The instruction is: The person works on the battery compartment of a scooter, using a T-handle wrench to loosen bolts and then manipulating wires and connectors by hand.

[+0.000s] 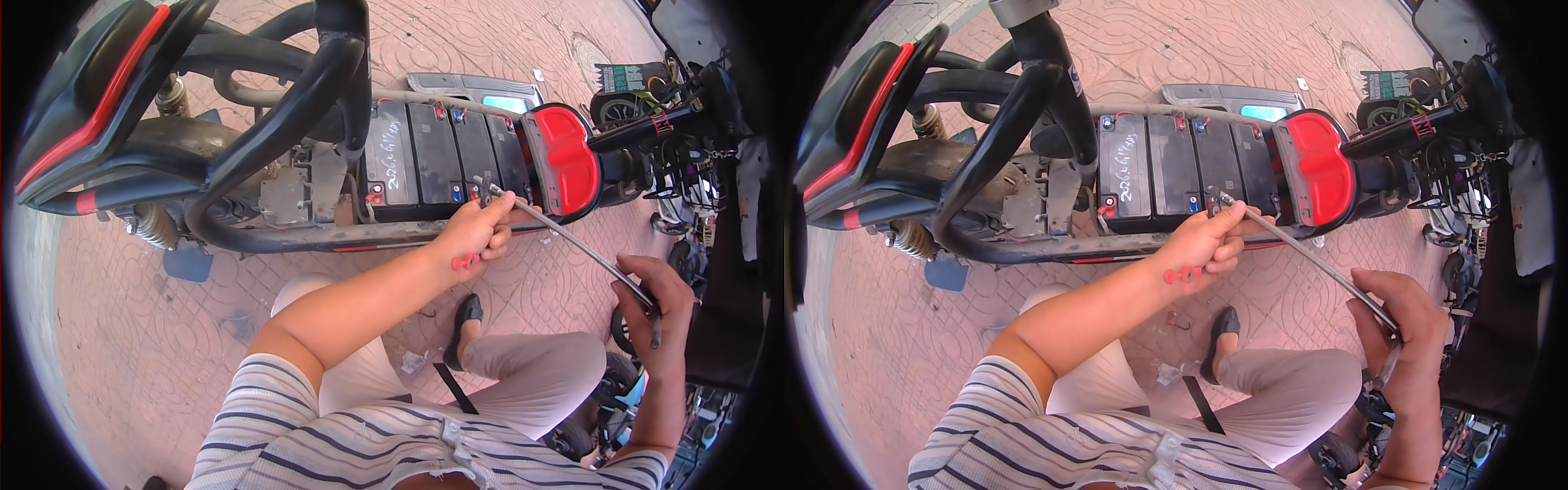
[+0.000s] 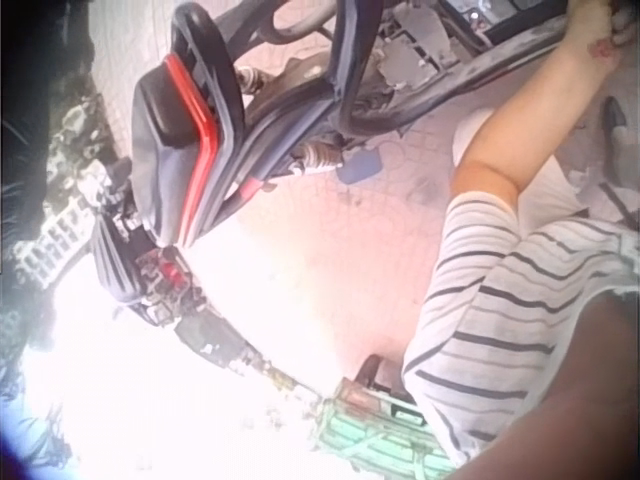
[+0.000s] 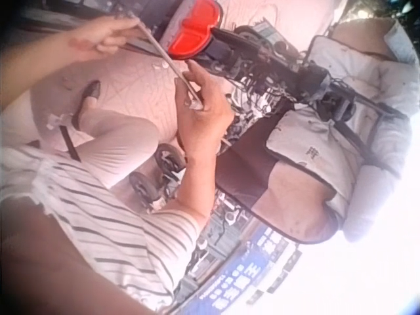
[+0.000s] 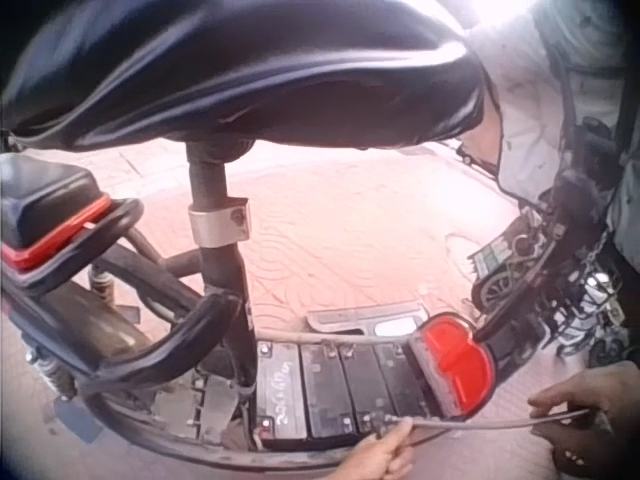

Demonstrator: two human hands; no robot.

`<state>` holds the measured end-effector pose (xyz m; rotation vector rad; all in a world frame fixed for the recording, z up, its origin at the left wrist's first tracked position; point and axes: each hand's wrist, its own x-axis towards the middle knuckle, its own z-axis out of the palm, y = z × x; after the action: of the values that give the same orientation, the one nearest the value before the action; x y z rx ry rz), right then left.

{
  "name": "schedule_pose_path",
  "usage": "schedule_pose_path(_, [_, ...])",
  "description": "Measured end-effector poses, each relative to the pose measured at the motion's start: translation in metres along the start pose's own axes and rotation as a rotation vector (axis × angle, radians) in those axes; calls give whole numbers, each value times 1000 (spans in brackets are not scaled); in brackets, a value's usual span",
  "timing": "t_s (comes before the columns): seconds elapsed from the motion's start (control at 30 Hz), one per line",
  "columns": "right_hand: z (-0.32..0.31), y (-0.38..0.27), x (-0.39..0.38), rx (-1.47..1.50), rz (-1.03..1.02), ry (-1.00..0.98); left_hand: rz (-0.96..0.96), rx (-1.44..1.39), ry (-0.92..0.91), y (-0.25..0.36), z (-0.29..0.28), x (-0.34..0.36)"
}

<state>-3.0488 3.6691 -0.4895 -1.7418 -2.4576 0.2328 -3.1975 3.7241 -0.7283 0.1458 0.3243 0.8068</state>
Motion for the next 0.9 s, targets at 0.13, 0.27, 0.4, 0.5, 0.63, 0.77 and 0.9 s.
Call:
schedule_pose_path(0.13, [-2,9,11,-12,28,37,2,-87,-45,-10,-3,9])
schedule_pose_path(0.27, [-4,14,26,4,76,24,-49,-138,-47,-15,-6,14])
schedule_pose_path(0.4, [-3,22,38,42,103,-3,-36,-204,-15,-21,-8,20])
schedule_pose_path(0.5, [-3,29,43,65,95,-18,-23,-229,3,-21,-4,20])
schedule_pose_path(0.63, [-2,30,51,51,72,-37,-12,-242,-1,-22,-9,24])
schedule_pose_path(0.77, [-2,26,60,96,141,-74,-29,-255,-15,-21,-14,27])
schedule_pose_path(0.9, [-8,21,78,70,161,-165,-13,-276,-12,-18,-13,26])
